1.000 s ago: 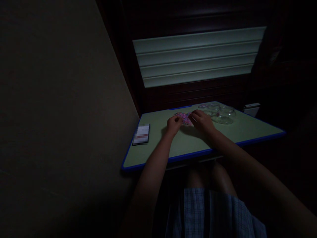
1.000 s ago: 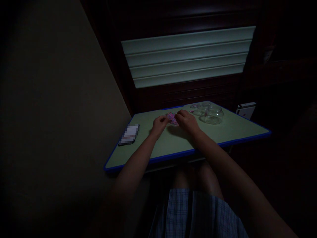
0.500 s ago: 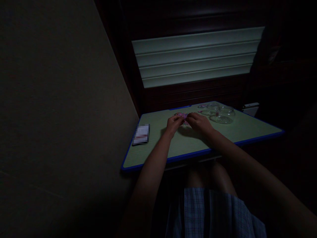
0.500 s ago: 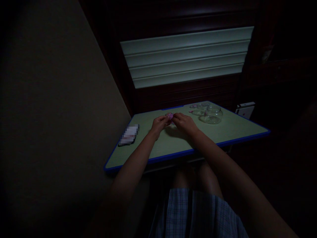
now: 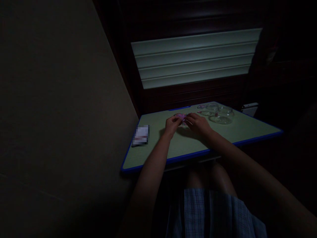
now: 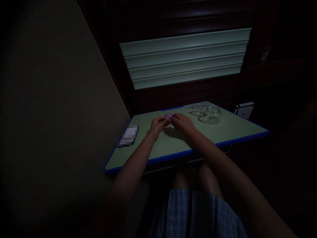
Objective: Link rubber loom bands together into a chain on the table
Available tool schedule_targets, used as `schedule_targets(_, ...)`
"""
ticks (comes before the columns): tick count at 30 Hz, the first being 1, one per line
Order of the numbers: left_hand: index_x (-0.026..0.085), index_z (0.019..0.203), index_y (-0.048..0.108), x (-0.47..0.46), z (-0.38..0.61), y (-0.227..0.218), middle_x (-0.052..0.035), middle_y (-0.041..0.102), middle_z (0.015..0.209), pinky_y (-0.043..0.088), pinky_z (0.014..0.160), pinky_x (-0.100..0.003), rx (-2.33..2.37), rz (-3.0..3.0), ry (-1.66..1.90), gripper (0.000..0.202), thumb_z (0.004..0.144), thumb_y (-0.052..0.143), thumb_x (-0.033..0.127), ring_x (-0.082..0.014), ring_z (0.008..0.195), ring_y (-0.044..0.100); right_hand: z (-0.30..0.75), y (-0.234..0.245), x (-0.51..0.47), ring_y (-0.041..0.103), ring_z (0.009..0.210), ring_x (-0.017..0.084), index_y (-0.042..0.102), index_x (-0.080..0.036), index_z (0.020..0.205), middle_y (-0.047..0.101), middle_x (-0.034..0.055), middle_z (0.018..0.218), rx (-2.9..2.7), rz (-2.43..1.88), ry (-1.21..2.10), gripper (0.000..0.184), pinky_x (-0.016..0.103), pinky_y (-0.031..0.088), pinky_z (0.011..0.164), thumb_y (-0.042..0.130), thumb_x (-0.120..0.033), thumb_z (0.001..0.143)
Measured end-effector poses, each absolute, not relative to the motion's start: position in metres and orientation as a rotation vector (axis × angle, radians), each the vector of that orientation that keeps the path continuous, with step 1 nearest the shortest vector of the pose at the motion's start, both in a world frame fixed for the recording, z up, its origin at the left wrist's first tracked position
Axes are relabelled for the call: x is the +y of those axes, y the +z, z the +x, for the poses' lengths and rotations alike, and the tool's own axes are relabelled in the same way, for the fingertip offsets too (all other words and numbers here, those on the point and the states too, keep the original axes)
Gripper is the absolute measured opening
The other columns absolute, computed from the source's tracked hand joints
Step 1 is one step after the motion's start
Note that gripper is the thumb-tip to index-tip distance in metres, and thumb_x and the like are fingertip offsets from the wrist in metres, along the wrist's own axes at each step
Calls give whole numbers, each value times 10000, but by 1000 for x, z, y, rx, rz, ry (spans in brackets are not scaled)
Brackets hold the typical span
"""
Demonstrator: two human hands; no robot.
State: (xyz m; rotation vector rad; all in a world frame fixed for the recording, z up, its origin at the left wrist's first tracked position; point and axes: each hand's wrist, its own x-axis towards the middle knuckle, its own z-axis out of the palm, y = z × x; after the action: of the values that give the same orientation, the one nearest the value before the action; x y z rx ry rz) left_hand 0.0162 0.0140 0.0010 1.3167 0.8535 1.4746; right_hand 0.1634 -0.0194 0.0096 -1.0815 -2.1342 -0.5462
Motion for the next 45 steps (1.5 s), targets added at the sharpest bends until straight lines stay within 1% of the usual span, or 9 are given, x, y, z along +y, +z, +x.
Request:
schedule_targets(6,116,657,596,14,15,0,-12,591,592,443,560,-218,965,1382,1483,207,575,676,289,-86,541,535,171,1,-1,543,663,123,598,-148,948,611,66,852,-1904,-1093,-36,274,229,405,605,450,-322,798)
schedule_targets(10,120,671,588,17,15,-2,-15,591,612,435,546,-217,970,1437,1452,204,586,664,289,-94,554,538,172,-3,7,554,662,131,621,-120,902,636,72,822,-1912,-1040,381,332,236,420,602,468,-386,773)
schedule_targets(13,124,677,589,20,14,-5,-17,591,626,438,561,-225,962,1498,1406,213,587,661,304,-103,583,546,170,0,5,542,627,125,622,-100,892,633,72,774,-1885,-988,601,389,228,414,559,470,-432,759)
schedule_targets(18,125,681,596,26,15,-12,-14,583,633,456,604,-253,949,1544,1393,225,579,663,313,-110,605,548,170,8,-2,525,589,111,613,-88,878,619,70,727,-1759,-964,791,422,201,387,485,520,-466,715)
schedule_targets(25,125,678,604,27,14,-13,-15,579,634,452,619,-264,979,1597,1390,200,590,648,299,-108,604,538,177,5,3,522,584,100,622,-121,873,614,54,709,-1739,-959,976,366,192,375,486,582,-432,683)
schedule_targets(32,130,680,597,23,15,-11,-5,577,621,434,582,-235,974,1603,1382,168,601,632,274,-94,572,527,177,1,5,469,497,80,622,-118,750,586,26,620,-1702,-1007,956,330,207,349,467,626,-422,623)
schedule_targets(37,134,677,593,20,14,-9,10,559,584,413,534,-216,1002,1581,1388,179,598,636,289,-82,522,510,175,-2,9,482,511,92,615,-113,727,593,37,625,-1720,-998,831,313,227,370,505,596,-415,649)
schedule_targets(40,135,675,591,18,15,-8,12,558,580,408,515,-209,1018,1560,1385,181,595,640,290,-77,503,505,174,-5,12,517,565,117,619,-114,728,610,50,649,-1784,-973,647,279,240,389,558,561,-384,686)
schedule_targets(45,135,664,586,16,16,-5,10,559,577,402,492,-202,1026,1546,1395,160,598,635,273,-77,489,511,173,-2,4,542,640,131,631,-135,812,634,53,754,-1909,-1011,206,212,233,390,601,505,-283,728)
